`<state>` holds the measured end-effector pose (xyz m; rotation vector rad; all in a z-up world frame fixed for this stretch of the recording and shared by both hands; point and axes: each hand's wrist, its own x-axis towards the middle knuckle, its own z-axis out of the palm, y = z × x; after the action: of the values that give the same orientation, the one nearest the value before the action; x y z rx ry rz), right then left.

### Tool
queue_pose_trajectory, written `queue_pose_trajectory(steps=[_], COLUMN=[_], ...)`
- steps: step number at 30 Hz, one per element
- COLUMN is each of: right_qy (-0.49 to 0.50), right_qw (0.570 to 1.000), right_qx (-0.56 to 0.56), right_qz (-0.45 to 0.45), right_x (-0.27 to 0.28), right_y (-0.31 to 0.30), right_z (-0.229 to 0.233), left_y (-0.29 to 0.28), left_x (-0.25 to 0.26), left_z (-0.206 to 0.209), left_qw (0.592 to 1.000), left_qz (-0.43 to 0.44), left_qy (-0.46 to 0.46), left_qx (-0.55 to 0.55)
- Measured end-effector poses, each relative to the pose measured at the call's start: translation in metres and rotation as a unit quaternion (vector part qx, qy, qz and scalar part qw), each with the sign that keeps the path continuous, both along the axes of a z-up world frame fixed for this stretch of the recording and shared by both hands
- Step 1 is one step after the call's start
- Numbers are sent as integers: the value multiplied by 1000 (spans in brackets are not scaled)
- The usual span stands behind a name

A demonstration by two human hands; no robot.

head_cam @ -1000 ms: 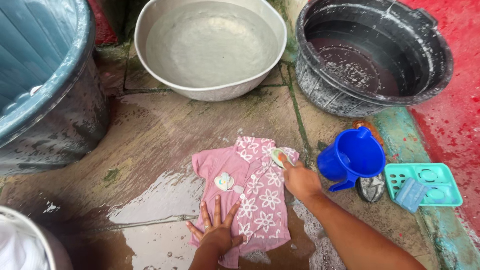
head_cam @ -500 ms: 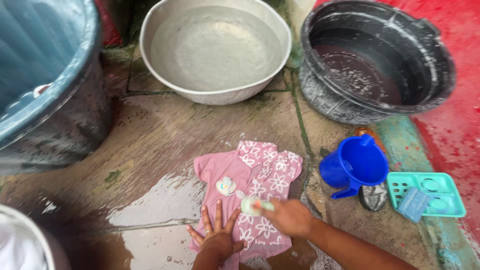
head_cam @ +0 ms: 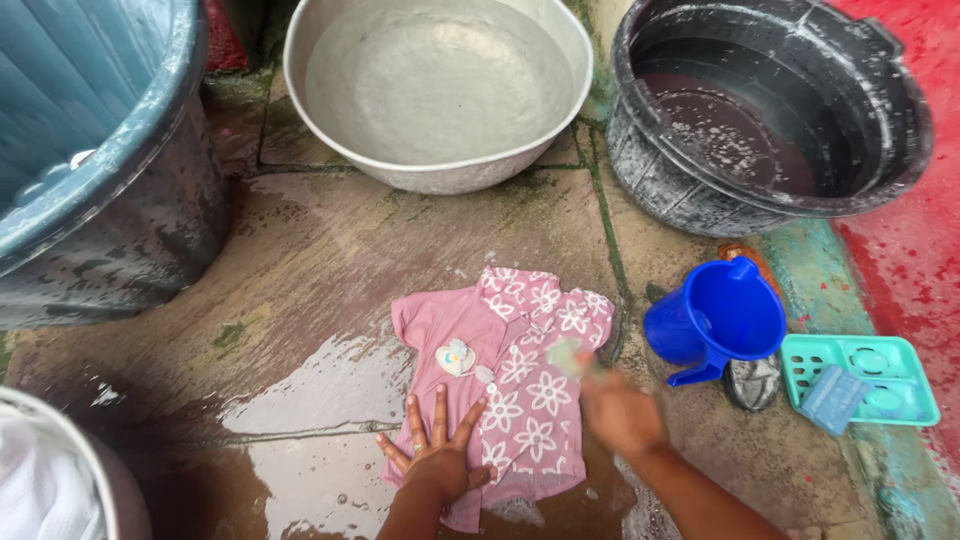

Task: The person washes a garment by rubbing soap onto the fabric, scrubbing it with a brush, and lathering and wringing it out by hand.

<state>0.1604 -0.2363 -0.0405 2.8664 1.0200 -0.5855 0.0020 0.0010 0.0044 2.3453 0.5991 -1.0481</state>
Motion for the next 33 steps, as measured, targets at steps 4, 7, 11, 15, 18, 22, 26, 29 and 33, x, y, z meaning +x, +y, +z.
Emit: queue_pose_trajectory(steps=[4, 7, 11, 15, 18, 22, 26, 29, 33], right_qy=[-151, 69, -97, -13, -25, -84, -1, -38, -22], right_qw=[977, 977, 983, 993, 997, 975, 989, 970, 990], right_qx=[56, 76, 49, 69, 61, 109, 138, 208, 127], right_qz=[143, 189, -150, 90, -48, -176, -48, 123, 62], right_x=[-13, -32, -26, -36, -24, -29, -50, -51, -35], right_y=[-13, -18, -20, -17, 4, 47, 99, 121, 147], right_z=[-35, -38, -38, -22, 2, 21, 26, 29, 33], left_y=[-1, 1, 0, 0, 0, 0, 0, 0, 3], left_x=[-3, 0, -8, 1, -2, -5, -4, -6, -9], left_z=[2, 1, 2, 5, 4, 3, -2, -6, -5], left_qw=[1000, 1000, 1000, 1000, 1000, 1000, 1000, 1000, 1000], left_qz=[6, -5, 3, 3, 7, 1, 10, 2, 14], left_qy=[20, 6, 11, 2, 1, -7, -9, -15, -14], left_qx=[9, -5, -9, -1, -5, -2, -10, -6, -18])
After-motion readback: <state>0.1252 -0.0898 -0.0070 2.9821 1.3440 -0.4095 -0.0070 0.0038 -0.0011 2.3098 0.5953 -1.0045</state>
